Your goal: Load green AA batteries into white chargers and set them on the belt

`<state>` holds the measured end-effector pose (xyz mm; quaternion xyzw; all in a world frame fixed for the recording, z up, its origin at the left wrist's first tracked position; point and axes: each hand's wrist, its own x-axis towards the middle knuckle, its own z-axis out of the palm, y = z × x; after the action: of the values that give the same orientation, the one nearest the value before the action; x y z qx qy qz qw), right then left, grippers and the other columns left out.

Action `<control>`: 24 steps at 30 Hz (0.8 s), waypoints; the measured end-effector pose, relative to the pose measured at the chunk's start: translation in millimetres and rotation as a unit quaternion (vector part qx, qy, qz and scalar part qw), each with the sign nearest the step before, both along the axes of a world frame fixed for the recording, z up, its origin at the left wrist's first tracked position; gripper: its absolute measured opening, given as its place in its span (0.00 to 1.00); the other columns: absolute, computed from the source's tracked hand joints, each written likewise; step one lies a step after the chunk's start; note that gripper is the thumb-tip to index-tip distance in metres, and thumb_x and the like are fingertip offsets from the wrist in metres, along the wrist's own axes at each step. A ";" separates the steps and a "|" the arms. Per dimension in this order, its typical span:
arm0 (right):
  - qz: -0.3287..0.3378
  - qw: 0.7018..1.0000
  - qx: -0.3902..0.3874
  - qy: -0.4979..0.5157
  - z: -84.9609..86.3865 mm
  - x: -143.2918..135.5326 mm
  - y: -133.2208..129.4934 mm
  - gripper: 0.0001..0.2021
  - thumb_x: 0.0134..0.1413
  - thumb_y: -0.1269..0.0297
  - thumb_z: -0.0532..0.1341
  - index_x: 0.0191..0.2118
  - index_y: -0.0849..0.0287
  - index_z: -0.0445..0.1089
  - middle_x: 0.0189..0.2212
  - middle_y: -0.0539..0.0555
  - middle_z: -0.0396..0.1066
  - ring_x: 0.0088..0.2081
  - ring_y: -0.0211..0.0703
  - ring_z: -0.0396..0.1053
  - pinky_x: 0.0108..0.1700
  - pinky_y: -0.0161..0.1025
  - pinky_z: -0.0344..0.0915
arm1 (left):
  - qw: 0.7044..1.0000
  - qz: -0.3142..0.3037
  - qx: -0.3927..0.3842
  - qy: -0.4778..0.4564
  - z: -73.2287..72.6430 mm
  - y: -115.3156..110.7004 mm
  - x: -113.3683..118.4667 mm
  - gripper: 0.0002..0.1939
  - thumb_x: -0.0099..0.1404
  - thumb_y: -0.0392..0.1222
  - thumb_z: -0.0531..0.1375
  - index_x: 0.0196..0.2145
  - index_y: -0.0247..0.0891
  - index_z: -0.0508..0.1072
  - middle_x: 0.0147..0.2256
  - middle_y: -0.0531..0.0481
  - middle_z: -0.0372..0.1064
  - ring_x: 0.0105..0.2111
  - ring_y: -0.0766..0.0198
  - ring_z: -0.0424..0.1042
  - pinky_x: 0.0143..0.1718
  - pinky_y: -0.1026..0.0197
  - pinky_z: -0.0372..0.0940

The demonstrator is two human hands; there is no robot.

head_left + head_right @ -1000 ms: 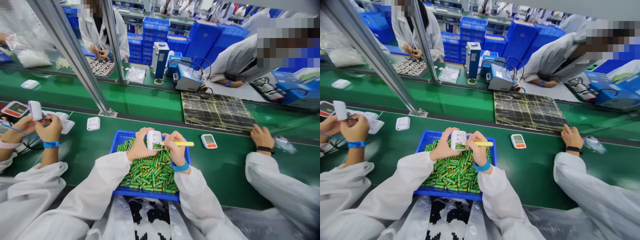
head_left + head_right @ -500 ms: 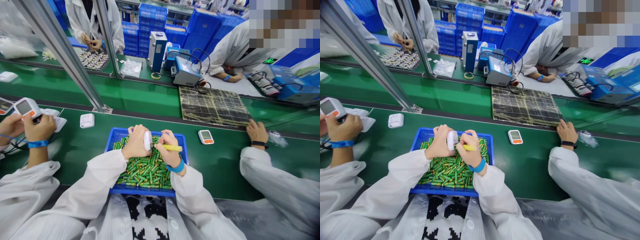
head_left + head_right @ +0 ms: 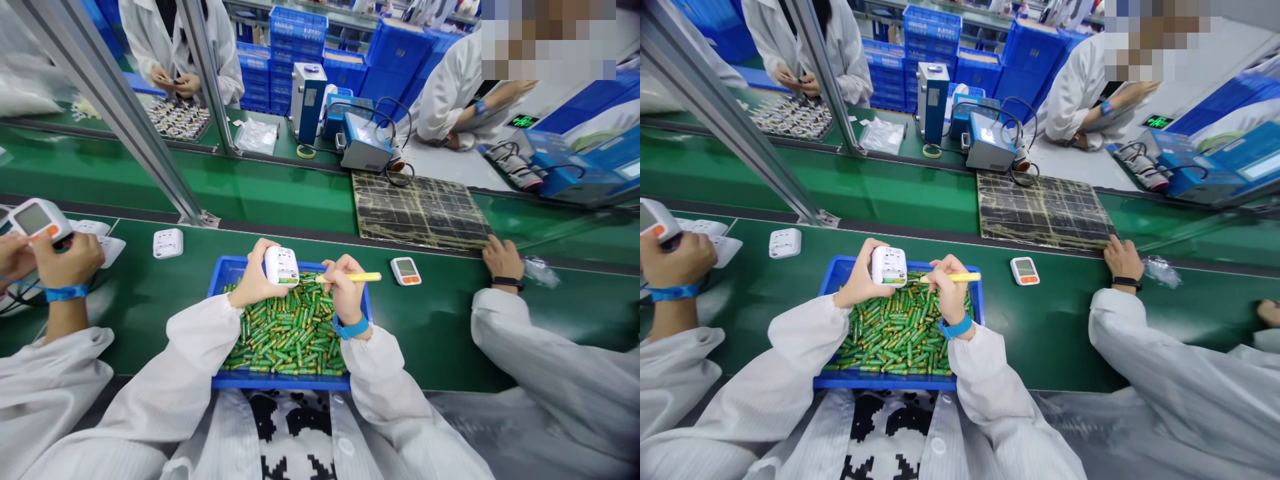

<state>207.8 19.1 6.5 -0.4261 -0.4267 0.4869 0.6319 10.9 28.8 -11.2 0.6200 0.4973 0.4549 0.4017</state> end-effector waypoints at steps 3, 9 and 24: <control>0.010 1.000 -0.008 -0.014 1.3 -1.7 -1.2 0.10 0.39 0.71 0.61 0.17 0.55 0.58 0.08 0.38 0.59 0.13 0.31 0.53 0.53 0.48 0.64 | 1.000 -0.007 -0.002 -0.022 0.5 -1.1 1.5 0.39 0.34 0.36 0.71 0.46 0.41 0.63 0.43 0.50 0.64 0.43 0.56 0.68 0.44 0.56 0.64; 0.022 1.000 -0.022 0.000 0.5 -3.5 -1.6 0.10 0.39 0.71 0.61 0.17 0.55 0.58 0.08 0.38 0.58 0.13 0.31 0.53 0.53 0.48 0.64 | 0.998 -0.016 -0.012 -0.062 1.6 -2.7 0.7 0.40 0.34 0.38 0.73 0.47 0.42 0.63 0.43 0.50 0.65 0.42 0.56 0.69 0.42 0.57 0.66; 0.016 0.992 -0.095 0.075 -9.4 -12.1 -0.3 0.11 0.39 0.70 0.60 0.18 0.55 0.54 0.09 0.38 0.52 0.14 0.30 0.49 0.49 0.40 0.68 | 0.999 -0.018 -0.012 -0.046 1.7 -7.0 8.2 0.38 0.34 0.36 0.71 0.45 0.41 0.62 0.41 0.51 0.63 0.40 0.58 0.66 0.42 0.58 0.63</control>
<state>195.7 18.8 -2.9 -0.4395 -0.3366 0.5662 0.6108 19.0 21.8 -9.5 0.6024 0.4722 0.4700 0.4396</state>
